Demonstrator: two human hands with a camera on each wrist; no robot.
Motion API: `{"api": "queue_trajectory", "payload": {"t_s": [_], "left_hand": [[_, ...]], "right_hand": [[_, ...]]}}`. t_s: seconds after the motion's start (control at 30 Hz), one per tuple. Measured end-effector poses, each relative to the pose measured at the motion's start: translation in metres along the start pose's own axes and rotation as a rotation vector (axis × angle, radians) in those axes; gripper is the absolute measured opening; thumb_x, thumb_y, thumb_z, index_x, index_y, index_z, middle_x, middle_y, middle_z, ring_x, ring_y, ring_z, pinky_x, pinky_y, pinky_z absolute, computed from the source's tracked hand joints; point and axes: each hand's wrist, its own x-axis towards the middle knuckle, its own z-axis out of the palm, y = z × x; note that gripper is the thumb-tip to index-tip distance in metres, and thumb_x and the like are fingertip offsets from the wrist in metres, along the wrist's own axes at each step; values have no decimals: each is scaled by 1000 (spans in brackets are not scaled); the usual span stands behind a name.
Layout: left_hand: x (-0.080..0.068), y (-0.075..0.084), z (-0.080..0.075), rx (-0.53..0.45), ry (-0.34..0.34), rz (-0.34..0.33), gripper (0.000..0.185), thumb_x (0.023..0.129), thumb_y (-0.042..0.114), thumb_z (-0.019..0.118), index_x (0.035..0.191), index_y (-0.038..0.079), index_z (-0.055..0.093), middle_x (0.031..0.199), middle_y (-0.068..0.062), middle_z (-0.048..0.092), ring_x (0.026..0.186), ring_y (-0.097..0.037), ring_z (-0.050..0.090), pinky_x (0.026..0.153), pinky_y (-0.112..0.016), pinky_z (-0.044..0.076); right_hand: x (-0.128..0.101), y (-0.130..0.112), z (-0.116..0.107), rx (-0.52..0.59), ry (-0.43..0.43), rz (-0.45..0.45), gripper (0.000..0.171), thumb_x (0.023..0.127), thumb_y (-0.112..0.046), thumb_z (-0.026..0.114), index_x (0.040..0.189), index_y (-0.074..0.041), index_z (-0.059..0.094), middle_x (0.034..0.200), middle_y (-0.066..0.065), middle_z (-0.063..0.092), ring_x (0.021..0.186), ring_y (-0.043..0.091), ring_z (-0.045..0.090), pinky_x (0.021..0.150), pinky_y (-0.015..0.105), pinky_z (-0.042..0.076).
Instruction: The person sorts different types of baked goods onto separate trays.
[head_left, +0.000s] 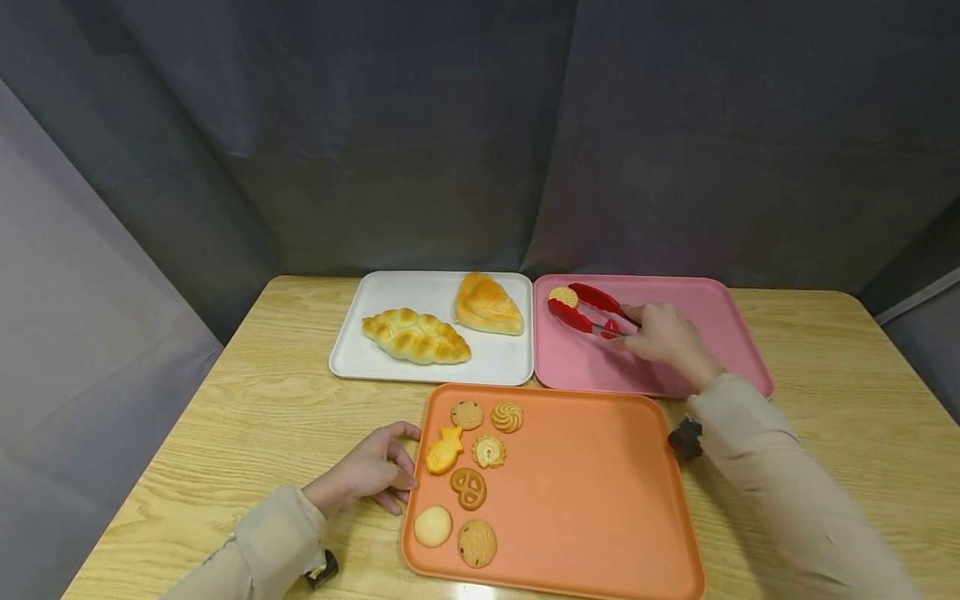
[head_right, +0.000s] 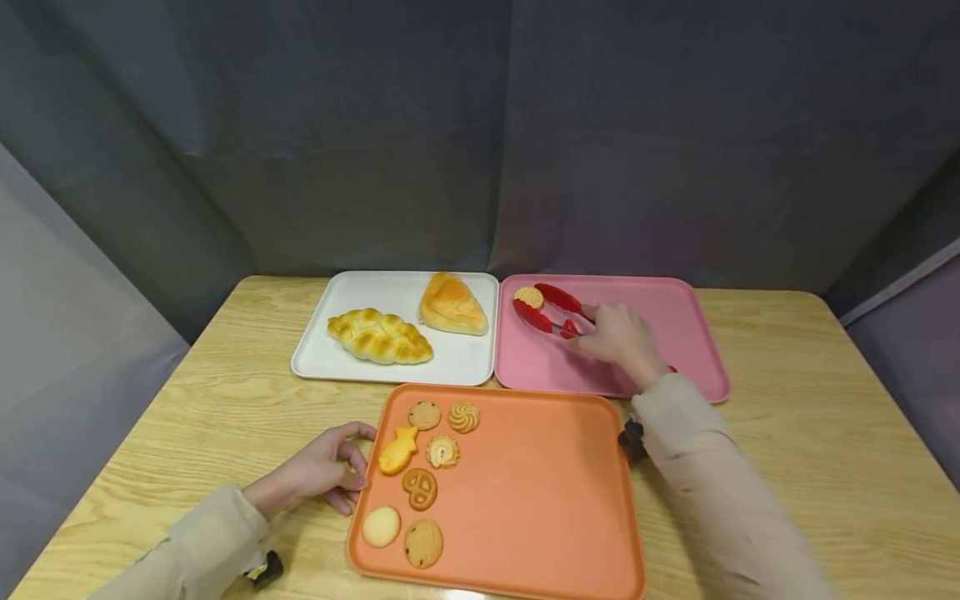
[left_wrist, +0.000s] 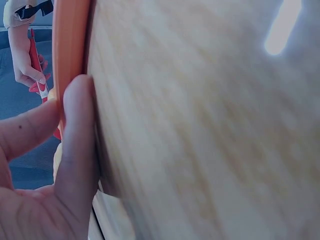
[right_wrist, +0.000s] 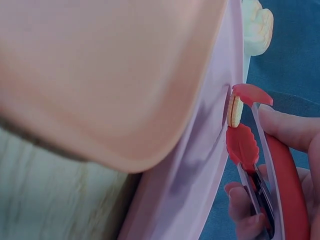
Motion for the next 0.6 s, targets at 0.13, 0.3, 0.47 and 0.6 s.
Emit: {"api": "queue_trajectory", "payload": {"t_s": [0.13,0.3,0.47,0.6], "left_hand": [[0,0,0,-3,-3,4,56,74,-11,57,126,-1,38,75,-14,54,51,-19,58,43,-37,53],[-1,1,1,-3,-7,9,56,74,-11,57,125,-2,39,75,-14,54,51,-19,58,43,-38,53],[-1,2,1,1,-1,6,55,74,-11,58,125,-1,39,75,-14,54,51,-19,58,43,-38,53],[-1,2,1,0,4,0,56,74,-11,57,125,-1,39,76,-16,54,51,-19,57,43,-37,53]], "right_hand": [[2,1,1,0,-10,11,70,73,-30,71,130,3,46,98,21,64,70,26,48,52,29,44],[1,3,1,30,-13,19,72,72,-30,71,130,3,45,89,17,65,65,23,47,46,25,41],[-5,4,-4,35,8,4,73,72,-33,72,131,1,45,86,16,65,67,25,46,49,28,39],[-11,5,-9,23,32,-29,71,72,-33,71,130,0,47,78,12,62,68,25,45,52,30,38]]}}
